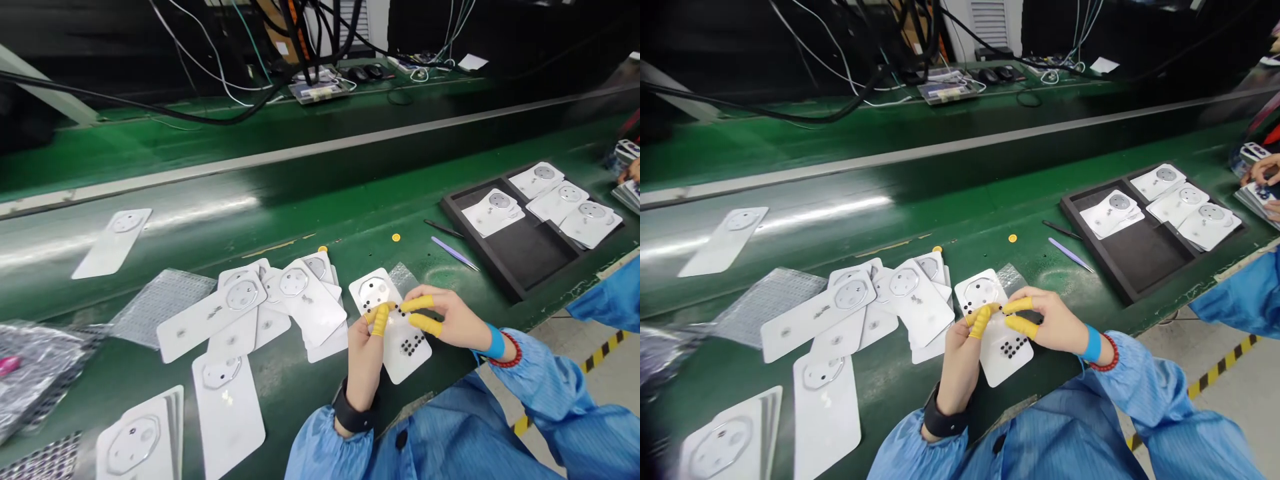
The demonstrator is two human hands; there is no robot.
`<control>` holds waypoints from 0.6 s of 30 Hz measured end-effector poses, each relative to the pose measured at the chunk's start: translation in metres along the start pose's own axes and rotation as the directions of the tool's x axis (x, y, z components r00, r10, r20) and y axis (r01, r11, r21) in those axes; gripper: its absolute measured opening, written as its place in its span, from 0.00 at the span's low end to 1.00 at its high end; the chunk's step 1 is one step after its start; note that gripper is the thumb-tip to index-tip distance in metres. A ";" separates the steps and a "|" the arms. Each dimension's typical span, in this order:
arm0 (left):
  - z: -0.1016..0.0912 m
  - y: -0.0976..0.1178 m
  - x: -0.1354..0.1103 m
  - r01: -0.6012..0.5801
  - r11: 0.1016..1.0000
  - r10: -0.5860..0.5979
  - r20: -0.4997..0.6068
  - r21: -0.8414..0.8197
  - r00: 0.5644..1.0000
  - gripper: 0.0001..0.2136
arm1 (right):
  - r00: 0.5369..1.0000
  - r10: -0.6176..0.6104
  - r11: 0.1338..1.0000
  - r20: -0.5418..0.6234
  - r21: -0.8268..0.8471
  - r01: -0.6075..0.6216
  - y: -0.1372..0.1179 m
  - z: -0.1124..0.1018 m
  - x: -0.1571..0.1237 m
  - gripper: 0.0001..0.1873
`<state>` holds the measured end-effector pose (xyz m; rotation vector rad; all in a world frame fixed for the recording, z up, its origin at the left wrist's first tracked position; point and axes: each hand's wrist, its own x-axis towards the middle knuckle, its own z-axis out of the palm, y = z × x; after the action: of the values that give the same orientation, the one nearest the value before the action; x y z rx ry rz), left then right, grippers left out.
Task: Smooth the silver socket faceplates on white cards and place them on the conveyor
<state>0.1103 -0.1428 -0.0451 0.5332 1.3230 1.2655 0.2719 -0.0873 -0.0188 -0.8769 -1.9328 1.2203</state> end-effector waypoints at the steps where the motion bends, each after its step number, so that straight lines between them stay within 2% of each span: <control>1: 0.000 0.000 0.001 0.001 1.000 -0.001 -0.007 -0.013 1.000 0.14 | 1.000 0.027 0.999 0.001 0.035 -0.027 0.001 0.000 0.002 0.07; 3: 0.001 0.001 0.002 0.019 0.999 -0.019 0.002 -0.044 1.000 0.15 | 0.998 0.010 1.000 -0.061 -0.023 -0.012 0.004 0.002 0.006 0.07; 6: 0.007 0.003 0.000 0.063 0.992 -0.061 0.015 -0.110 0.998 0.15 | 0.985 -0.116 0.971 -0.126 -0.221 0.087 0.011 0.010 0.009 0.06; 10: 0.017 0.004 -0.009 0.099 0.971 -0.110 -0.036 -0.219 0.993 0.13 | 0.957 -0.276 0.933 -0.091 -0.263 0.244 0.022 0.018 -0.003 0.11; 12: 0.020 0.003 -0.010 0.099 0.956 -0.126 -0.081 -0.276 0.989 0.12 | 0.929 -0.370 0.862 -0.034 -0.385 0.329 0.031 0.016 -0.010 0.14; 15: 0.023 0.002 -0.007 0.098 0.932 -0.149 -0.123 -0.350 0.981 0.10 | 0.895 -0.444 0.786 0.035 -0.465 0.408 0.044 0.010 -0.014 0.11; 18: 0.023 0.001 -0.006 0.116 0.917 -0.164 -0.096 -0.382 0.982 0.08 | 0.861 -0.500 0.737 0.090 -0.477 0.478 0.049 0.005 -0.012 0.09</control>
<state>0.1322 -0.1395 -0.0356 0.0867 1.1580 1.4066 0.2830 -0.0838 -0.0681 -0.5493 -2.2807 0.3963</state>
